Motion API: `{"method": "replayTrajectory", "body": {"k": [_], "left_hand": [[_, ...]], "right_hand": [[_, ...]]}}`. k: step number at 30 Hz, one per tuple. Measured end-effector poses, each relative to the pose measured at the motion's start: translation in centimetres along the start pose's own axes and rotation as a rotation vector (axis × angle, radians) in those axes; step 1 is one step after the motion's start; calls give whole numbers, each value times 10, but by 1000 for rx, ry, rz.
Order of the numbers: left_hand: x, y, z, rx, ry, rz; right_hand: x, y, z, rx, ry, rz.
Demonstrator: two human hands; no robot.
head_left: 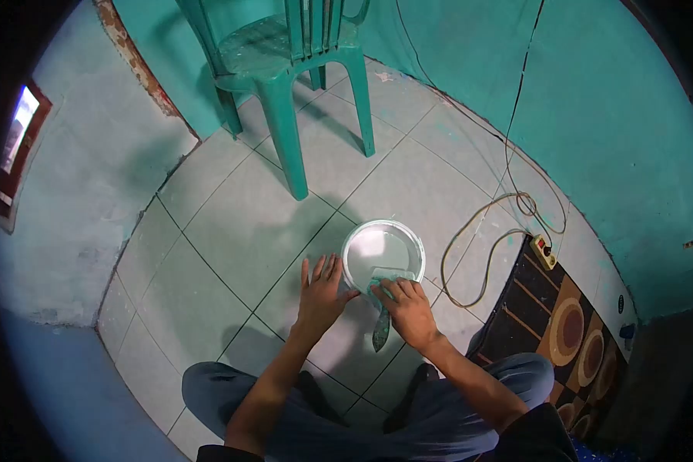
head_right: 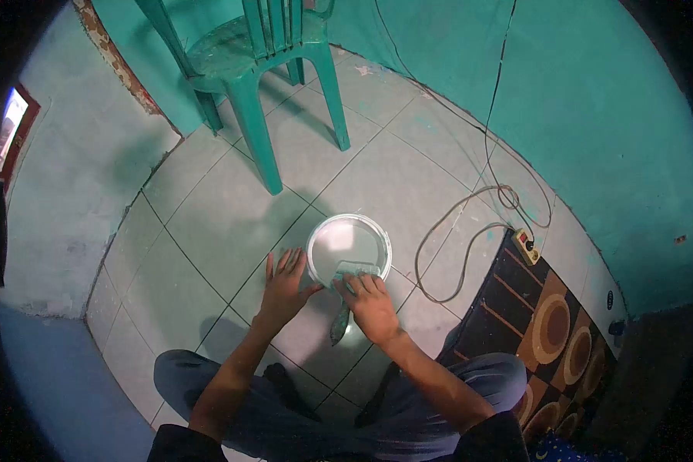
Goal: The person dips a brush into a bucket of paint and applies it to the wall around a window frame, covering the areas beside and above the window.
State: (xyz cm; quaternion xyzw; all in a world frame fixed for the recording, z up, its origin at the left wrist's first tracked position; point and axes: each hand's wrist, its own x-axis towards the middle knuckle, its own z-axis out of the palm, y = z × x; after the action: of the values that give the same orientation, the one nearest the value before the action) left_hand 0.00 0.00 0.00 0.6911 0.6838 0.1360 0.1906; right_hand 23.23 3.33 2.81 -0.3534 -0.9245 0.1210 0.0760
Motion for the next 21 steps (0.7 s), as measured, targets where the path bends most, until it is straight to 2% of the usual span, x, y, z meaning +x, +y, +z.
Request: {"method": "replayTrajectory", "body": {"k": [5,11,14,17,21], "left_hand": [[1,4,7,-51,50,9],[-1,4,3,1,61,15],[-4,2,9,-9,105,30],[-3,2,7,-9,78,9],[-4,4,8,17,89,22]], "right_hand": [[-2,0,-16,-33,151,-18],[-5,-4,-13,100,74,6],[-6,-6,-10,29,137,-5],[-2,-1,-12,37,79,-12],[-4,-4,-13,0,170,-26]]}}
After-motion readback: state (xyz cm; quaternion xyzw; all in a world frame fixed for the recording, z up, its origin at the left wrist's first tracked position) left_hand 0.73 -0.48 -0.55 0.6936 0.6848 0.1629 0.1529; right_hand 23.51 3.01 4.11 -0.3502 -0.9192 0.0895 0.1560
